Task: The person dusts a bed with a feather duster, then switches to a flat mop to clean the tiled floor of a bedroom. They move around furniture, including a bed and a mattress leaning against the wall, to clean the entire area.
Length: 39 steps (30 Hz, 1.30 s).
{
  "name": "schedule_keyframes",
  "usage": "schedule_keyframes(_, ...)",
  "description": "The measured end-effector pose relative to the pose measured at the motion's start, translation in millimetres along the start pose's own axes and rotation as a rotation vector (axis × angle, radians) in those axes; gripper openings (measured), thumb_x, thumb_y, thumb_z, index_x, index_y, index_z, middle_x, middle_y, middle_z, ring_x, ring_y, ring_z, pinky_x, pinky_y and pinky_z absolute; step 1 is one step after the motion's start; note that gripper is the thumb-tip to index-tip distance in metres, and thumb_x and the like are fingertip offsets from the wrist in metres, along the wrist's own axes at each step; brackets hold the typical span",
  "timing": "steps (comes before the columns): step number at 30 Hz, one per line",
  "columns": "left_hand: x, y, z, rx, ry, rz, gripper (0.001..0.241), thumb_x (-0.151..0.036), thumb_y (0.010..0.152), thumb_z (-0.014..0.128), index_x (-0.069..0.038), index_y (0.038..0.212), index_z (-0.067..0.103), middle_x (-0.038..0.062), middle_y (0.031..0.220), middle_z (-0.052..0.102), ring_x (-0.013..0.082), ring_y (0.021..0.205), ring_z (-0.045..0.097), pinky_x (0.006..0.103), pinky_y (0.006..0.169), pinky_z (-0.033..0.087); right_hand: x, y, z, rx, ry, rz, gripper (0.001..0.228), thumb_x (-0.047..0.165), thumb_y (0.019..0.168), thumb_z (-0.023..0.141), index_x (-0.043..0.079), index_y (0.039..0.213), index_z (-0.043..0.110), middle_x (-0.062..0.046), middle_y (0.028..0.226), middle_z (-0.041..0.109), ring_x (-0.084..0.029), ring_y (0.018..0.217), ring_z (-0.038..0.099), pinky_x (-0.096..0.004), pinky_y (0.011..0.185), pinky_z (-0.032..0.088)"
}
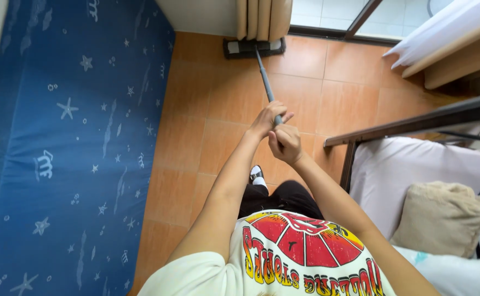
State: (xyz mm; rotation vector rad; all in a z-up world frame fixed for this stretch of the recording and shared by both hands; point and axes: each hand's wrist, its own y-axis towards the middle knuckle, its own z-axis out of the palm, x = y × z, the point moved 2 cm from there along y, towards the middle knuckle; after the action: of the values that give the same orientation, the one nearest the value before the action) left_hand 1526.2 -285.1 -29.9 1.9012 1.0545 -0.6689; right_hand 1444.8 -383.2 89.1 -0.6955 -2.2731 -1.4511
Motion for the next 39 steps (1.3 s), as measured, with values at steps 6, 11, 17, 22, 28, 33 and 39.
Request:
schedule_keyframes(6, 10, 83, -27, -0.097, -0.016, -0.001, 0.035, -0.023, 0.093, 0.07, -0.003, 0.069, 0.054, 0.015, 0.072, 0.057, 0.0356, 0.075, 0.056, 0.0449, 0.07, 0.046, -54, 77, -16, -0.108, 0.003, -0.089, 0.031, -0.005, 0.097, 0.057, 0.002, 0.069, 0.045, -0.013, 0.065, 0.052, -0.028, 0.052, 0.05, -0.039, 0.051, 0.036)
schedule_keyframes(11, 19, 164, -46, -0.145, -0.104, -0.063, 0.037, -0.029, 0.095, 0.064, -0.003, 0.07, 0.056, 0.016, 0.071, 0.059, 0.0337, 0.068, 0.059, 0.0424, 0.064, 0.048, -98, 162, -29, -0.252, 0.046, -0.093, 0.031, 0.007, 0.106, 0.054, -0.005, 0.077, 0.052, -0.011, 0.065, 0.052, -0.022, 0.054, 0.049, -0.035, 0.055, 0.04)
schedule_keyframes(17, 45, 253, -67, -0.237, -0.083, 0.043, 0.035, -0.035, 0.092, 0.064, -0.005, 0.074, 0.061, 0.016, 0.073, 0.064, 0.0318, 0.066, 0.065, 0.0385, 0.059, 0.05, -158, 243, -41, -0.27, 0.273, -0.044, 0.047, 0.023, 0.114, 0.05, 0.0, 0.074, 0.04, -0.008, 0.064, 0.048, -0.014, 0.057, 0.046, -0.03, 0.055, 0.04)
schedule_keyframes(22, 62, 299, -77, -0.284, -0.033, 0.089, 0.031, -0.032, 0.095, 0.065, -0.005, 0.08, 0.061, 0.015, 0.074, 0.065, 0.0313, 0.069, 0.066, 0.0377, 0.061, 0.05, -189, 297, -46, -0.231, 0.294, -0.026, 0.048, 0.027, 0.115, 0.048, 0.002, 0.075, 0.036, -0.007, 0.062, 0.048, -0.011, 0.054, 0.045, -0.028, 0.051, 0.035)
schedule_keyframes(28, 85, 322, -97, -0.284, -0.179, 0.019, 0.027, -0.027, 0.093, 0.07, -0.005, 0.082, 0.06, 0.015, 0.074, 0.065, 0.026, 0.065, 0.062, 0.0368, 0.061, 0.05, -199, 329, -32, -0.201, 0.313, 0.037, 0.046, 0.026, 0.116, 0.046, 0.003, 0.078, 0.035, -0.007, 0.062, 0.049, -0.011, 0.054, 0.045, -0.025, 0.047, 0.034)
schedule_keyframes(33, 94, 327, -120, -0.251, -0.299, 0.029, 0.023, -0.025, 0.093, 0.07, -0.005, 0.084, 0.061, 0.013, 0.072, 0.065, 0.0205, 0.064, 0.062, 0.0356, 0.06, 0.051, -202, 351, -13, -0.217, 0.335, 0.04, 0.045, 0.021, 0.116, 0.046, 0.002, 0.077, 0.037, -0.008, 0.061, 0.048, -0.013, 0.053, 0.045, -0.027, 0.049, 0.035)
schedule_keyframes(39, 112, 323, -137, -0.263, -0.153, 0.081, 0.02, -0.023, 0.093, 0.068, -0.007, 0.084, 0.059, 0.015, 0.073, 0.065, 0.0285, 0.066, 0.067, 0.0378, 0.058, 0.05, -197, 361, 9, -0.188, 0.336, 0.045, 0.043, 0.019, 0.114, 0.047, 0.002, 0.075, 0.038, -0.007, 0.061, 0.05, -0.013, 0.052, 0.045, -0.028, 0.051, 0.034)
